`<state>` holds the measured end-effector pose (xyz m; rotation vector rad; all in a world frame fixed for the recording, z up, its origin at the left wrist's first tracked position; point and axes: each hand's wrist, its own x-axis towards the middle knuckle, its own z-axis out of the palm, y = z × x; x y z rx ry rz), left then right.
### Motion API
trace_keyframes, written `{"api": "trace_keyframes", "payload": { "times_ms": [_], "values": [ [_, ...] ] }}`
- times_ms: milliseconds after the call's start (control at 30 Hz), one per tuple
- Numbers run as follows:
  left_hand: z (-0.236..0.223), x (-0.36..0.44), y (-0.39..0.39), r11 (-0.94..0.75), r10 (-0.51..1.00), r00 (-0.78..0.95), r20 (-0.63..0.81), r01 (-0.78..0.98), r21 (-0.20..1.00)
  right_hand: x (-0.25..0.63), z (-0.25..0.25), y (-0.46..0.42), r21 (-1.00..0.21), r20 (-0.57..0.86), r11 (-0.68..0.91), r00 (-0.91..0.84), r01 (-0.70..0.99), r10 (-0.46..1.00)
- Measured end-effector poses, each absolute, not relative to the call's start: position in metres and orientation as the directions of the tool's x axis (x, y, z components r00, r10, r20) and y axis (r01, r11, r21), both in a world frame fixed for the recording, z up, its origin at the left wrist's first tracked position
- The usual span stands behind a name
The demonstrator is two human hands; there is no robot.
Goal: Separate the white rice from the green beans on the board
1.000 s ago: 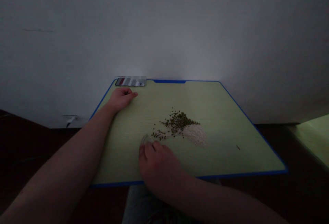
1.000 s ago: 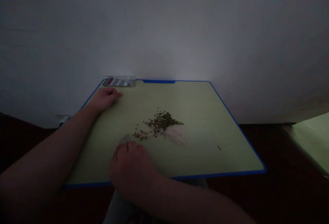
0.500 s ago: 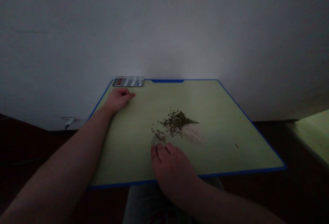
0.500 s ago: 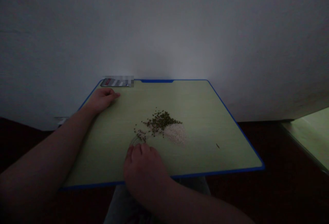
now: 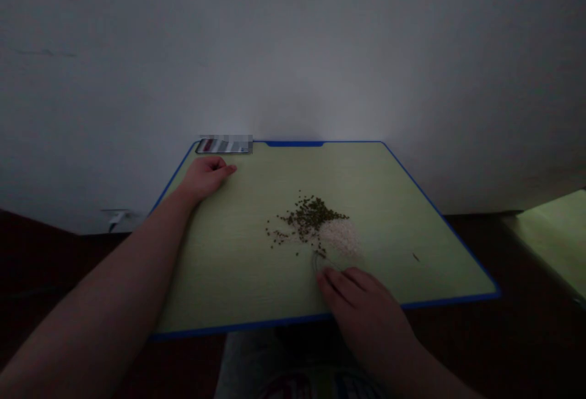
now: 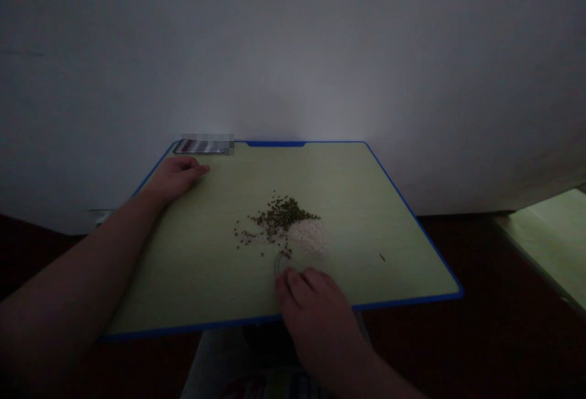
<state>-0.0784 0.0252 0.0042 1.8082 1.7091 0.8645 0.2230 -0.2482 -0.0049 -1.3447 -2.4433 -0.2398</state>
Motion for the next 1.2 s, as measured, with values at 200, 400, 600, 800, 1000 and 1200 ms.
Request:
{"api": "trace_keyframes", "payload": {
  "times_ms": [200, 400, 600, 800, 1000, 1200],
  "values": [
    [0.005, -0.078, 0.025, -0.087, 0.994, 0.01, 0.111, 0.69, 0.718, 0.246, -0.004, -0.252, -0.046, 0.401, 0.597, -0.533, 0.801, 0.745],
    [0.001, -0.079, 0.027, -0.078, 0.994, -0.008, 0.113, 0.671, 0.738, 0.279, 0.001, -0.245, -0.027, 0.405, 0.661, -0.596, 0.75, 0.693],
    [0.0, -0.08, 0.028, -0.082, 0.995, 0.009, 0.101, 0.657, 0.749, 0.297, 0.005, -0.245, -0.036, 0.418, 0.689, -0.615, 0.724, 0.668],
    [-0.001, -0.081, 0.028, -0.067, 0.996, -0.005, 0.094, 0.671, 0.739, 0.301, 0.006, -0.239, -0.068, 0.426, 0.672, -0.588, 0.737, 0.688],
    [0.005, -0.077, 0.024, -0.061, 0.996, -0.007, 0.091, 0.684, 0.727, 0.289, 0.009, -0.233, -0.099, 0.456, 0.704, -0.597, 0.703, 0.66],
    [0.005, -0.077, 0.024, -0.072, 0.994, -0.01, 0.109, 0.689, 0.721, 0.284, 0.011, -0.237, -0.088, 0.451, 0.699, -0.597, 0.71, 0.663]
  ]
}}
